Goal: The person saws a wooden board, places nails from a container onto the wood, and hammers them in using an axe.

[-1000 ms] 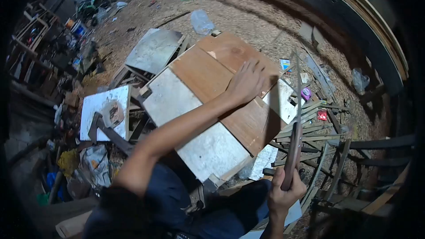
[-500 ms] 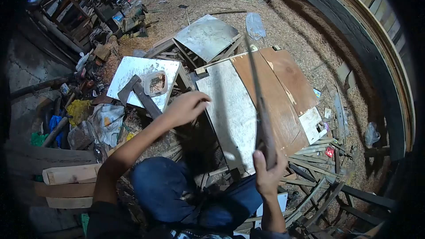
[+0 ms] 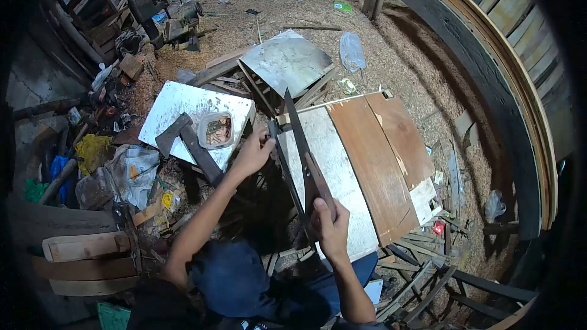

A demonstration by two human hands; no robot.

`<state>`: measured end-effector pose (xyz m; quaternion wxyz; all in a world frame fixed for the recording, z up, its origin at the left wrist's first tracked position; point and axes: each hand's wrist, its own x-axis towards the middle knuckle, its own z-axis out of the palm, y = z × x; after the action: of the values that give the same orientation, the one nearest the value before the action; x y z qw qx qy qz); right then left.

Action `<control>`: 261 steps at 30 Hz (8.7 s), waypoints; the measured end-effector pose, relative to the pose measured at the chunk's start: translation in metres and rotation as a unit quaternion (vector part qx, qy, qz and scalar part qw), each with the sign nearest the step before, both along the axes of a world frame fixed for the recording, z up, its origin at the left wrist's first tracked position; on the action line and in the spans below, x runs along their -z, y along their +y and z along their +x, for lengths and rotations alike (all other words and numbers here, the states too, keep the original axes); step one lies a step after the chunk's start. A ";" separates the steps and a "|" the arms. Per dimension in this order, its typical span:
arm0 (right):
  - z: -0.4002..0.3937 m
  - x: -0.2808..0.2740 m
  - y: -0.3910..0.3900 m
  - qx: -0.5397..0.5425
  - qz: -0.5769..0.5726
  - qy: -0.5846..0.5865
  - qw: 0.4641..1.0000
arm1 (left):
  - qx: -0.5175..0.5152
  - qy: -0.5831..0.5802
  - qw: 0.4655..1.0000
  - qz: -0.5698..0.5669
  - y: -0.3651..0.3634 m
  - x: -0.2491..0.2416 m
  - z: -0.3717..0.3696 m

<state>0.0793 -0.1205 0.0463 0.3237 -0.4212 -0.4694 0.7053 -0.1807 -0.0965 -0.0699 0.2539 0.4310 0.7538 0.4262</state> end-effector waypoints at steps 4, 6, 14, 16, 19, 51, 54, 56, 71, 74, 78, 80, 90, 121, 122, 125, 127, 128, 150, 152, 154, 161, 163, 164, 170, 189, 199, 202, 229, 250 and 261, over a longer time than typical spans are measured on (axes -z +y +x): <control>0.004 0.000 -0.005 -0.025 0.024 -0.034 0.999 | 0.032 -0.098 0.986 -0.131 -0.005 -0.001 0.005; 0.000 -0.005 -0.007 -0.020 0.014 -0.040 0.999 | 0.022 -0.103 0.990 -0.095 -0.006 0.011 0.006; -0.028 -0.002 0.012 -0.029 0.018 -0.072 0.997 | 0.061 -0.311 0.948 -0.018 -0.010 0.016 0.006; -0.019 0.004 0.013 -0.053 0.031 -0.092 0.994 | 0.046 -0.203 0.978 -0.009 -0.016 -0.008 0.001; -0.013 0.005 0.018 -0.055 0.071 -0.108 0.990 | 0.026 -0.200 0.979 0.022 -0.012 -0.001 -0.009; -0.023 0.025 0.021 -0.045 0.097 -0.086 0.991 | -0.045 -0.043 0.998 -0.010 0.023 0.006 -0.024; -0.024 0.027 0.021 -0.051 0.113 -0.080 0.989 | -0.062 0.099 0.993 -0.008 0.024 -0.005 -0.018; -0.023 0.027 0.021 -0.058 0.115 -0.081 0.988 | -0.058 0.127 0.990 0.013 0.022 -0.005 -0.017; 0.003 0.049 0.008 -0.032 0.098 0.040 0.994 | 0.002 0.130 0.991 0.026 0.012 -0.030 -0.003; -0.007 0.023 0.008 0.020 0.098 -0.026 0.995 | 0.002 0.111 0.993 -0.049 0.017 -0.038 -0.004; -0.013 -0.032 0.004 0.017 0.056 -0.143 0.988 | 0.047 0.131 0.988 -0.060 0.019 -0.052 -0.004; -0.004 -0.071 -0.002 0.005 0.039 -0.181 0.983 | 0.074 0.175 0.980 -0.060 0.016 -0.050 -0.004; 0.052 -0.207 -0.080 0.020 -0.055 -0.252 0.966 | 0.023 -0.003 0.986 -0.164 -0.121 -0.123 0.088; 0.066 -0.198 -0.007 0.404 -0.102 -0.365 0.833 | 0.322 0.035 0.929 -0.179 0.020 -0.159 0.171; 0.066 -0.195 -0.003 0.422 -0.121 -0.350 0.827 | 0.346 0.078 0.923 -0.146 0.036 -0.155 0.177; 0.068 -0.194 0.015 0.470 -0.154 -0.320 0.808 | 0.402 0.118 0.893 -0.166 0.087 -0.151 0.198; 0.074 -0.172 0.012 0.519 -0.169 -0.268 0.794 | 0.443 0.124 0.878 -0.129 0.110 -0.141 0.214; 0.078 -0.161 0.010 0.543 -0.174 -0.242 0.785 | 0.455 0.138 0.872 -0.116 0.120 -0.137 0.225; 0.120 -0.081 -0.012 0.428 -0.028 -0.343 0.836 | 0.531 0.524 0.657 -0.107 0.312 -0.099 0.251; 0.123 -0.086 -0.014 0.427 -0.020 -0.380 0.820 | 0.554 0.534 0.627 -0.123 0.322 -0.098 0.256; 0.123 -0.085 -0.024 0.430 0.012 -0.405 0.807 | 0.566 0.507 0.637 -0.128 0.309 -0.113 0.266; 0.131 -0.080 -0.080 0.437 -0.038 -0.386 0.812 | 0.589 0.503 0.614 -0.153 0.258 -0.155 0.306; 0.136 -0.088 -0.079 0.439 -0.057 -0.392 0.806 | 0.591 0.515 0.603 -0.147 0.252 -0.160 0.316; 0.139 -0.092 -0.078 0.440 -0.066 -0.394 0.804 | 0.591 0.521 0.598 -0.145 0.249 -0.163 0.320; 0.149 -0.087 -0.081 0.458 -0.130 -0.373 0.796 | 0.615 0.527 0.562 -0.166 0.218 -0.174 0.360; 0.214 -0.085 -0.036 0.369 -0.138 -0.377 0.839 | 0.582 0.519 0.606 -0.156 0.139 -0.169 0.427; 0.180 -0.075 -0.036 0.316 -0.107 -0.517 0.788 | 0.554 0.509 0.642 -0.152 0.168 -0.161 0.383; 0.164 -0.063 -0.031 0.285 -0.097 -0.537 0.788 | 0.547 0.487 0.658 -0.174 0.189 -0.154 0.363; 0.141 -0.055 0.005 0.377 -0.120 -0.552 0.734 | 0.596 0.511 0.572 -0.237 0.221 -0.135 0.384; 0.206 -0.048 -0.024 0.339 -0.230 -0.520 0.750 | 0.585 0.573 0.528 -0.224 0.179 -0.122 0.505; 0.229 -0.010 -0.031 0.383 -0.040 -0.539 0.749 | 0.589 0.568 0.550 -0.168 0.180 -0.123 0.495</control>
<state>0.3081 -0.1517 0.0559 0.2423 -0.8886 -0.3364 0.1962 0.3141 0.0837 0.0532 0.0351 0.8803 0.3762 -0.2870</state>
